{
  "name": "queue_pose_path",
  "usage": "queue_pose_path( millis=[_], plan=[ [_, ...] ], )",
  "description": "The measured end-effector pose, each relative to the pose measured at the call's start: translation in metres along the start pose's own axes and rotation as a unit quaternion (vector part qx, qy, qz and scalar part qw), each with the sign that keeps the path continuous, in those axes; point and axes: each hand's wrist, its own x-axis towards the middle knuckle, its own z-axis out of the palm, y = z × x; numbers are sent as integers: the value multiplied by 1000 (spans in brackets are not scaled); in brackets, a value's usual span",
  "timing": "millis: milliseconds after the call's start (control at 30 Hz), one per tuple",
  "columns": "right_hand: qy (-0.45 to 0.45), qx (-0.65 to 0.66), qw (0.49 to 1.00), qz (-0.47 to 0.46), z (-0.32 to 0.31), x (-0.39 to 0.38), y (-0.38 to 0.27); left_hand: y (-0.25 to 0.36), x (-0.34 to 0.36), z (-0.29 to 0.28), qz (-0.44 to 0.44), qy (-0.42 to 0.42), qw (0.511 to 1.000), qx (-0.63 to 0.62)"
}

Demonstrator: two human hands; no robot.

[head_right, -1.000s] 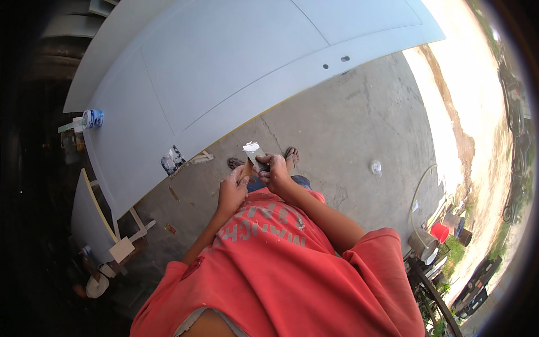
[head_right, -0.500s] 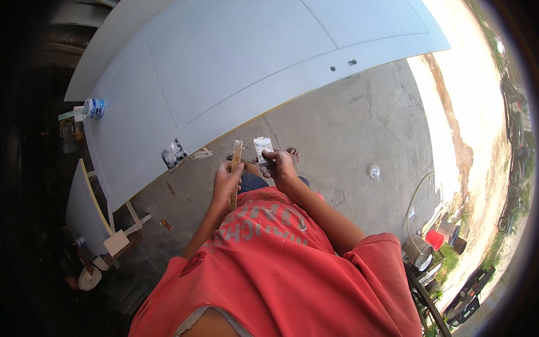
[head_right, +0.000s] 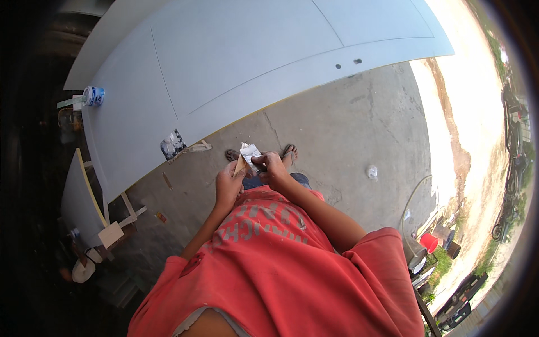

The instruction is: The person applies filler to a white door using a putty knife and a metal plate. They scoop filler onto the door surface to fill grooves and use a small wooden strip as a guide to ensure smooth application along straight lines.

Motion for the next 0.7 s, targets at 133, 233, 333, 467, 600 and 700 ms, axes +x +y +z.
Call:
queue_pose_path(
  millis=[133,233,333,467,600,700],
  plan=[
    [42,402,832,379,2,5,-37,-24,1,-1,32,18,997,61],
    [67,419,811,402,6,9,-30,-29,1,2,23,10,999,46],
    [94,438,798,403,7,17,-23,-40,-3,10,89,19,990,107],
    [161,438,785,407,0,26,-25,-14,0,1,-40,-1,997,66],
    [124,443,784,417,-11,27,-13,-24,6,-6,-36,-1,999,27],
    [59,484,763,425,-7,26,-5,-20,9,-5,-34,21,999,5]
  ],
)
